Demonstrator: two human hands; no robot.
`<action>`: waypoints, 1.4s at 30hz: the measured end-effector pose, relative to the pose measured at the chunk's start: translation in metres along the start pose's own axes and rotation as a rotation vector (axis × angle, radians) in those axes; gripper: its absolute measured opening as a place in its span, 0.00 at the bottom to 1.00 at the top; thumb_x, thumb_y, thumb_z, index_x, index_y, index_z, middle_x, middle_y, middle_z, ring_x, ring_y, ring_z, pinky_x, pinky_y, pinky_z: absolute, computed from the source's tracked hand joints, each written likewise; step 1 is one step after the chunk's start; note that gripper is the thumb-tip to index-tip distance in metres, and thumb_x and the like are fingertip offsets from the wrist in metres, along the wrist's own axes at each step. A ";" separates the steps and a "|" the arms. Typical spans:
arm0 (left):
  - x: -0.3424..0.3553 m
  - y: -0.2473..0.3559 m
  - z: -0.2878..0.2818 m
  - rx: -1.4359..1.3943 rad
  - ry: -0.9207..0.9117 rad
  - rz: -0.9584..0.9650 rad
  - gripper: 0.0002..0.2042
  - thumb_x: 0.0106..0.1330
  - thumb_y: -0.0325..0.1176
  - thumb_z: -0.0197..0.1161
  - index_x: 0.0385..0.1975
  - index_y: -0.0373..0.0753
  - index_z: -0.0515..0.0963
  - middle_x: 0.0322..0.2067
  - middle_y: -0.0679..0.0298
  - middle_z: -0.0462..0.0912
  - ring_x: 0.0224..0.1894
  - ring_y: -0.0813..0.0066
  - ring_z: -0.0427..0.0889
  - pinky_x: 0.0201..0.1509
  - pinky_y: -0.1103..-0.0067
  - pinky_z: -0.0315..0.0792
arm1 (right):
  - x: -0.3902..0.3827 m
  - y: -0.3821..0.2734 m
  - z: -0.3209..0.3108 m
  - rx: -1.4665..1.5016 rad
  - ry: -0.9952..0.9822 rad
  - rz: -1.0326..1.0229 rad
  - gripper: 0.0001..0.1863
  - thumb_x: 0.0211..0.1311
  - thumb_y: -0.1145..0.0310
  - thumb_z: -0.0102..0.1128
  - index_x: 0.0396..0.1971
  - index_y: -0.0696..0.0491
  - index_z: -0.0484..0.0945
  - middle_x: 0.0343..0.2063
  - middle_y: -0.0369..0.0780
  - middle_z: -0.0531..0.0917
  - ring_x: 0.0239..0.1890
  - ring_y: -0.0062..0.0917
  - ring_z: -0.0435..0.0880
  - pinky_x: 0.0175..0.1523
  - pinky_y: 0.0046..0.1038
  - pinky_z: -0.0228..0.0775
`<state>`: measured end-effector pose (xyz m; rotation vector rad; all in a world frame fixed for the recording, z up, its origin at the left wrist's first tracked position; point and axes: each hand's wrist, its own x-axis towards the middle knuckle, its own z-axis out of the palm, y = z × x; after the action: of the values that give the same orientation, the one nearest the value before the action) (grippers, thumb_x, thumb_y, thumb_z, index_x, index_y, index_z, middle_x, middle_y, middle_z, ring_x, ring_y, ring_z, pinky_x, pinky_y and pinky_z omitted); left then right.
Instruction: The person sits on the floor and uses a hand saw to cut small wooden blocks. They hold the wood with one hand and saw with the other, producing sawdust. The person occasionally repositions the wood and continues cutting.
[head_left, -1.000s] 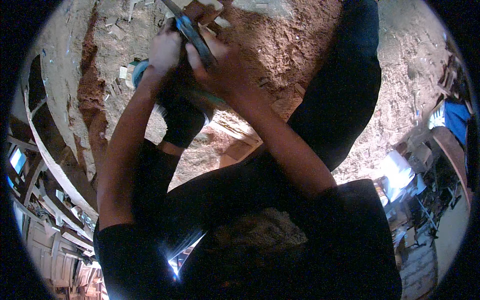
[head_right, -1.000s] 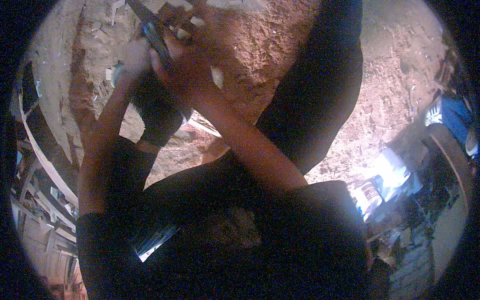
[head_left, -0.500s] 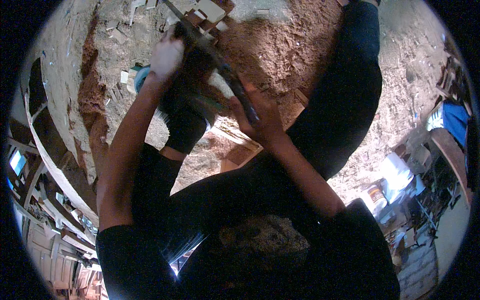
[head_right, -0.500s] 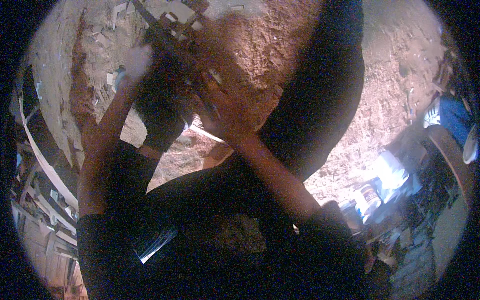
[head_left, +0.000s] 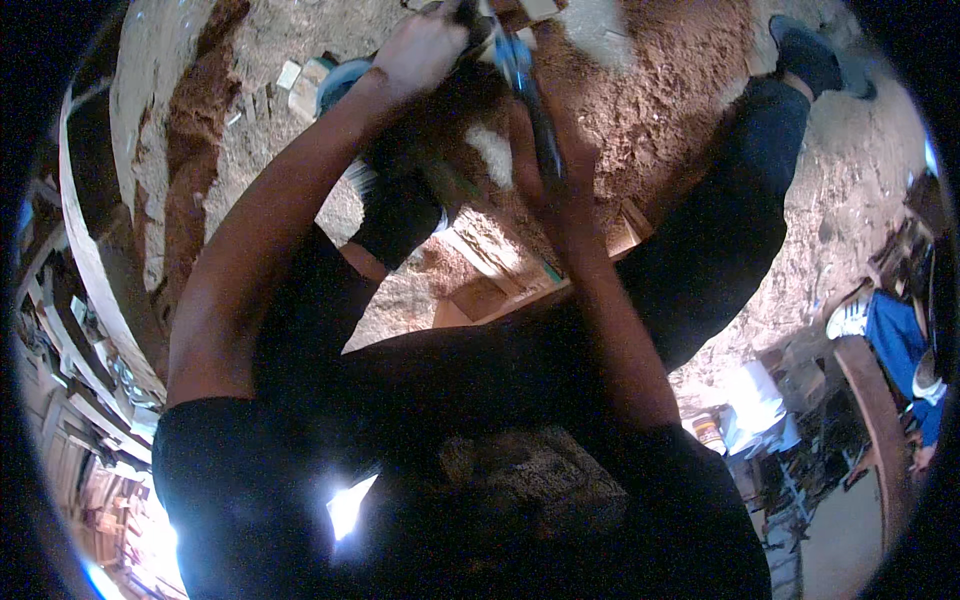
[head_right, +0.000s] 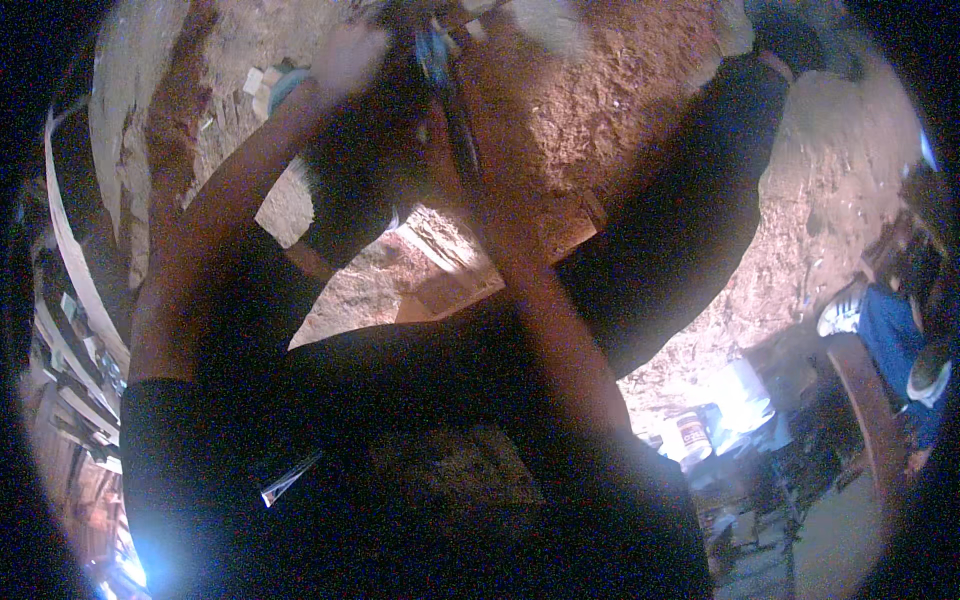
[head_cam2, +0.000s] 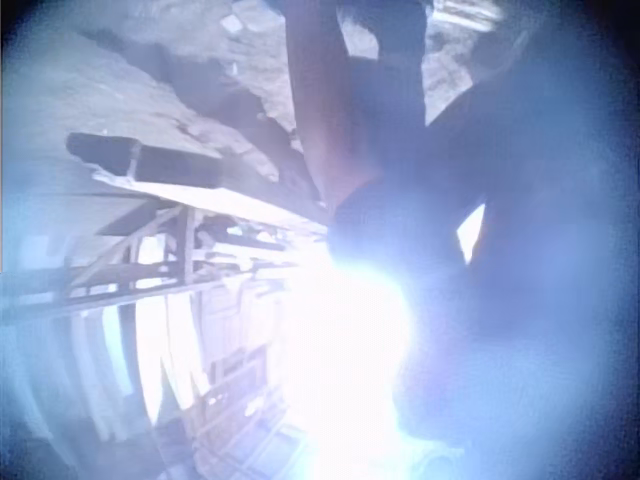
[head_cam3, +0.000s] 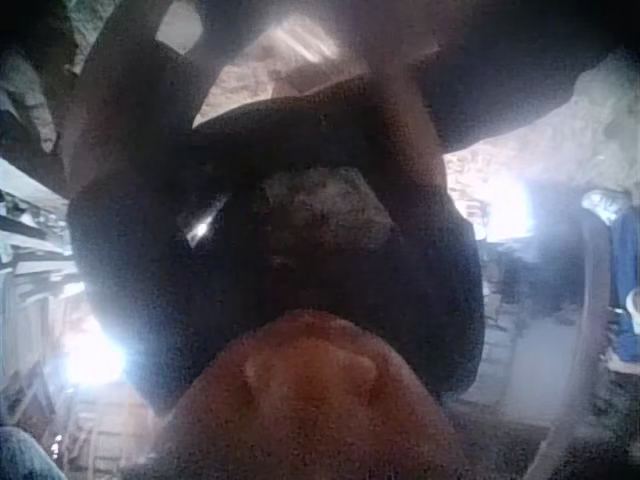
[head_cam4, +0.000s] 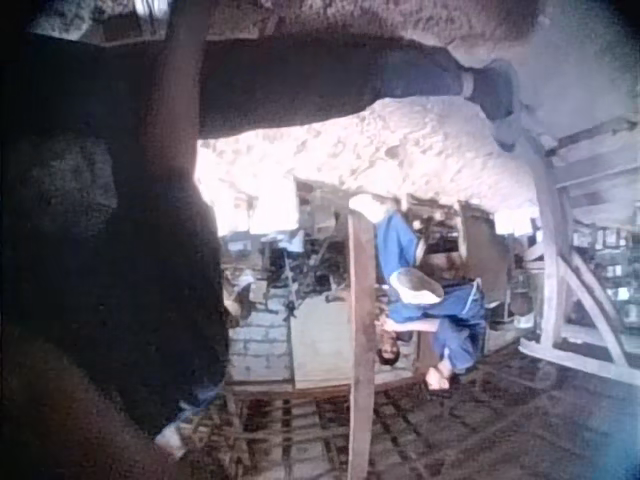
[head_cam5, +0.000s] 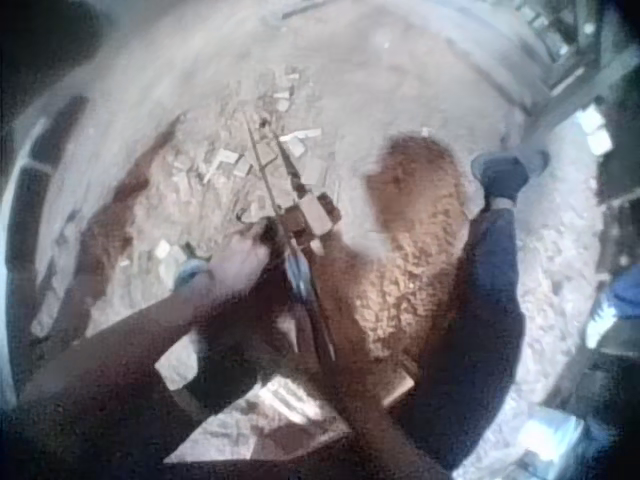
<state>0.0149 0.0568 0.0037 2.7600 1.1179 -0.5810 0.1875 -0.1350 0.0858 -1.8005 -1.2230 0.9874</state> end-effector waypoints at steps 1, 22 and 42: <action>0.006 -0.005 0.014 -0.056 -0.046 -0.012 0.07 0.58 0.29 0.62 0.33 0.37 0.85 0.37 0.46 0.86 0.41 0.51 0.88 0.43 0.60 0.84 | 0.023 -0.015 -0.002 0.063 -0.006 0.031 0.13 0.74 0.65 0.57 0.51 0.57 0.77 0.28 0.44 0.83 0.27 0.31 0.83 0.34 0.32 0.75; -0.003 0.022 -0.028 -0.476 0.640 0.015 0.18 0.65 0.38 0.64 0.48 0.31 0.79 0.48 0.47 0.81 0.52 0.49 0.79 0.60 0.64 0.74 | 0.006 -0.010 0.007 0.091 0.135 0.040 0.19 0.75 0.57 0.55 0.27 0.56 0.76 0.18 0.34 0.75 0.20 0.18 0.72 0.26 0.25 0.63; 0.012 0.008 -0.024 -0.444 0.437 0.030 0.14 0.64 0.35 0.61 0.42 0.30 0.79 0.43 0.47 0.77 0.49 0.49 0.77 0.53 0.60 0.75 | 0.025 -0.010 0.005 -0.405 -0.064 -0.201 0.21 0.76 0.65 0.54 0.62 0.60 0.75 0.39 0.47 0.86 0.36 0.26 0.84 0.41 0.30 0.76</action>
<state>0.0356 0.0647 0.0205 2.5506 1.1063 0.2680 0.1854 -0.1076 0.0873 -1.9063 -1.7036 0.7234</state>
